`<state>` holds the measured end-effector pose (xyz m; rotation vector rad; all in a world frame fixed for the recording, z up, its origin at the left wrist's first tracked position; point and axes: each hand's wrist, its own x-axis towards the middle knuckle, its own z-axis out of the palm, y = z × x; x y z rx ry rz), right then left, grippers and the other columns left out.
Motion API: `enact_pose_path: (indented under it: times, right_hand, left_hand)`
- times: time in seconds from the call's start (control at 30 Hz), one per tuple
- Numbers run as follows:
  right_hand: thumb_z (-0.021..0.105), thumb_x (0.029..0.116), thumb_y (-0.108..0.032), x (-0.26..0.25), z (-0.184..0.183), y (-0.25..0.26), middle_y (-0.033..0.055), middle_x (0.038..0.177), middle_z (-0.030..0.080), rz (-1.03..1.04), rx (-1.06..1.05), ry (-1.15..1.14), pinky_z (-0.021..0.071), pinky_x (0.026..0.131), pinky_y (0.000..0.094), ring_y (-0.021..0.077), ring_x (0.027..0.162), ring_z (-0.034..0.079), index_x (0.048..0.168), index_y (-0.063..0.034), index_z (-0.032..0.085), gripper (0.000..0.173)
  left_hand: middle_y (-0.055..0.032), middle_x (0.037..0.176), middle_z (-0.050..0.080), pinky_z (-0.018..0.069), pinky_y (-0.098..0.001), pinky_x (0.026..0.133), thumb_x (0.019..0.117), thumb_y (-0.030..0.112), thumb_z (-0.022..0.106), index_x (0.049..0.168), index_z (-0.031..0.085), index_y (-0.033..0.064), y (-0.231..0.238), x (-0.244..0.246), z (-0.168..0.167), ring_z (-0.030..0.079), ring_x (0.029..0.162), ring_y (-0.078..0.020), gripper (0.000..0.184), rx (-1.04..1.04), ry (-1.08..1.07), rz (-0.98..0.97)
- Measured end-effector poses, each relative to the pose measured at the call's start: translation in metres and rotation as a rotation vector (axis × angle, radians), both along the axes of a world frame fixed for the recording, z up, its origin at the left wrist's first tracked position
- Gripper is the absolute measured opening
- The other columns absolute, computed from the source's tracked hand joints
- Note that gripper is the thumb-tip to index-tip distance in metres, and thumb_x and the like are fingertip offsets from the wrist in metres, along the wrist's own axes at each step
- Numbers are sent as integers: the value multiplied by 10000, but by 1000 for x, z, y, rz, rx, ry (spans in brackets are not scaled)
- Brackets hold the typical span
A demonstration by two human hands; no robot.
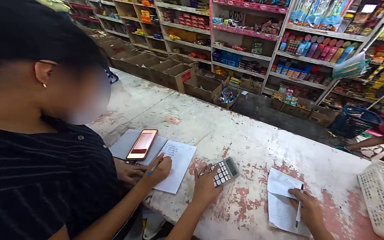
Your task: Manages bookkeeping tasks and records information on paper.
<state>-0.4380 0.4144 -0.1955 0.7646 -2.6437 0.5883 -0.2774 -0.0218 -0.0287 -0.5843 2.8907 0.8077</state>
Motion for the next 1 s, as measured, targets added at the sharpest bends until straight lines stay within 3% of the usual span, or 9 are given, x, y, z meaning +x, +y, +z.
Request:
enact_pose_path:
  times: [0.13,0.2,0.23,0.33,0.43,0.63,0.8,0.9,1.0]
  right_hand:
    - [681,936,-354,25,4,-8,-96,1040,740,-67,-108,-50,560,887,429,127,957,684,1131,-339,739,205]
    - [712,919,-355,46,16,-14,-112,1039,741,-58,-165,-121,570,888,395,96,959,685,1111,-323,750,199]
    - [719,916,-360,56,20,-16,-121,1035,742,-58,-174,-155,569,885,383,82,958,684,1101,-323,754,192]
    - [731,906,-340,82,26,-16,-115,1006,745,-70,-209,-220,584,867,347,60,936,692,1075,-298,758,176]
    - [747,890,-322,93,18,-13,-106,1014,747,-116,-235,-227,585,871,348,67,951,693,1080,-297,758,192]
    - [742,881,-296,110,21,-19,-95,1066,741,-152,-224,-246,574,905,386,103,1001,684,1108,-292,756,228]
    - [693,958,-325,124,30,-38,-83,1026,760,-181,-323,-225,591,907,349,71,966,707,1084,-251,770,165]
    - [706,964,-243,141,91,-60,-36,1010,768,-130,-542,-381,600,898,312,59,945,717,1085,-144,762,166]
    - [737,926,-130,149,146,-75,28,974,763,-71,-809,-495,606,860,323,103,898,720,1072,-49,749,167]
  left_hand:
    - [-166,1591,418,277,-564,1204,806,490,816,1540,478,199,2,-1,11,375,1468,-394,858,4,-79,-10]
    - [-170,1591,418,226,-594,1217,797,556,807,1526,502,237,-2,-1,13,360,1477,-397,852,15,-72,-38]
    - [-183,1604,394,138,-643,1226,805,543,808,1514,518,261,-5,-2,11,314,1502,-408,816,32,-46,-75]
    - [-197,1670,256,-17,-695,1211,857,402,802,1433,610,316,-9,-8,3,149,1563,-413,613,103,14,-226]
    - [-165,1701,177,36,-659,1230,898,367,767,1348,673,354,-2,-14,4,113,1573,-395,459,96,-50,-286]
    - [-196,1681,227,96,-672,1220,923,292,739,1292,712,365,1,-16,8,153,1548,-464,377,57,-104,-259]
    - [-325,1601,310,204,-705,1172,850,297,827,1550,466,224,9,-12,36,304,1462,-550,791,31,-89,-248]
    - [-361,1503,433,285,-742,1099,792,377,853,1572,408,108,11,-14,47,435,1354,-576,938,37,1,-184]
    - [-365,1496,432,301,-753,1071,773,513,827,1590,358,86,17,-35,26,422,1357,-575,1035,19,52,-39]
